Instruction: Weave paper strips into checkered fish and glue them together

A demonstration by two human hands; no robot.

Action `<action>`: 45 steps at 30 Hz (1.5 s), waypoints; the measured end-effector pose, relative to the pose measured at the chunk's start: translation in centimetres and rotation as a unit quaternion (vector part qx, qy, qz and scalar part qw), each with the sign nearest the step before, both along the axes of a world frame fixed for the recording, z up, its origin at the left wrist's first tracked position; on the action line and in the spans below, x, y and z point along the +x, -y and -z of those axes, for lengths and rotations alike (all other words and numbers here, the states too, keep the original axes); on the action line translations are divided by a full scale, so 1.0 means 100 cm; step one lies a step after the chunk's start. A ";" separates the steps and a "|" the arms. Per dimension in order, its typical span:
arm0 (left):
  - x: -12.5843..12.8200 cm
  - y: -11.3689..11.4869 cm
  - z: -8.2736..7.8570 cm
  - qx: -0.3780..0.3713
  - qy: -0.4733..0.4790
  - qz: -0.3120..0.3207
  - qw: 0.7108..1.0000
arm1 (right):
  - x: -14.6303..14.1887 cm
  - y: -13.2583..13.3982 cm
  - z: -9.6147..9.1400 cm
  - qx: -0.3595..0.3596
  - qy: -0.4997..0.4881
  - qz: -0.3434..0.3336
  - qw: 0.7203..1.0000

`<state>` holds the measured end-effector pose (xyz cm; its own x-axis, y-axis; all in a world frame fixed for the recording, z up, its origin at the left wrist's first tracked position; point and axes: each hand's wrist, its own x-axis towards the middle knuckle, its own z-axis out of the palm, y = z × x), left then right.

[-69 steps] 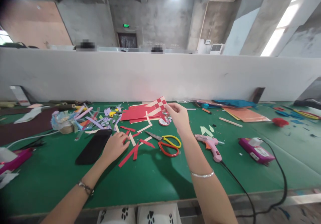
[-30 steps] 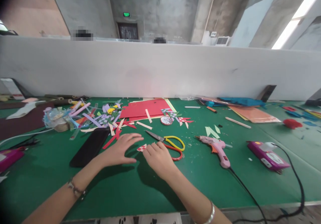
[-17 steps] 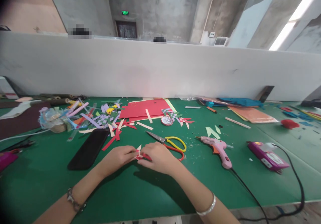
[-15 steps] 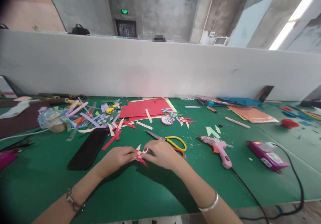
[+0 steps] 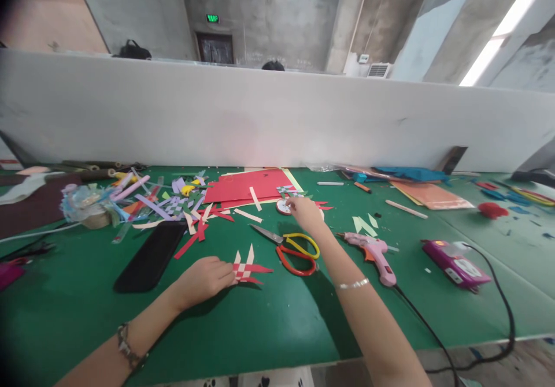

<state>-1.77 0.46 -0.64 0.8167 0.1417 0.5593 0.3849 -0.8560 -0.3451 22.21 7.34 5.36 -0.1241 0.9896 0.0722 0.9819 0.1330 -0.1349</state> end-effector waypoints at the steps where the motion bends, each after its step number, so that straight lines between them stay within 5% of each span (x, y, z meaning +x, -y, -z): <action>1: 0.000 0.000 0.000 -0.001 -0.007 -0.002 1.000 | 0.003 -0.011 0.002 0.000 0.002 0.005 1.000; 9: -0.006 -0.001 0.003 -0.031 -0.060 -0.044 0.997 | -0.002 -0.052 0.029 -0.047 0.023 0.007 0.999; 19: -0.008 -0.005 0.005 -0.071 0.019 -0.049 0.996 | 0.002 -0.070 0.042 -0.066 0.012 0.019 0.998; 45: -0.007 -0.007 0.008 -0.221 -0.026 -0.057 0.973 | 0.007 -0.055 0.043 -0.018 -0.180 0.070 0.981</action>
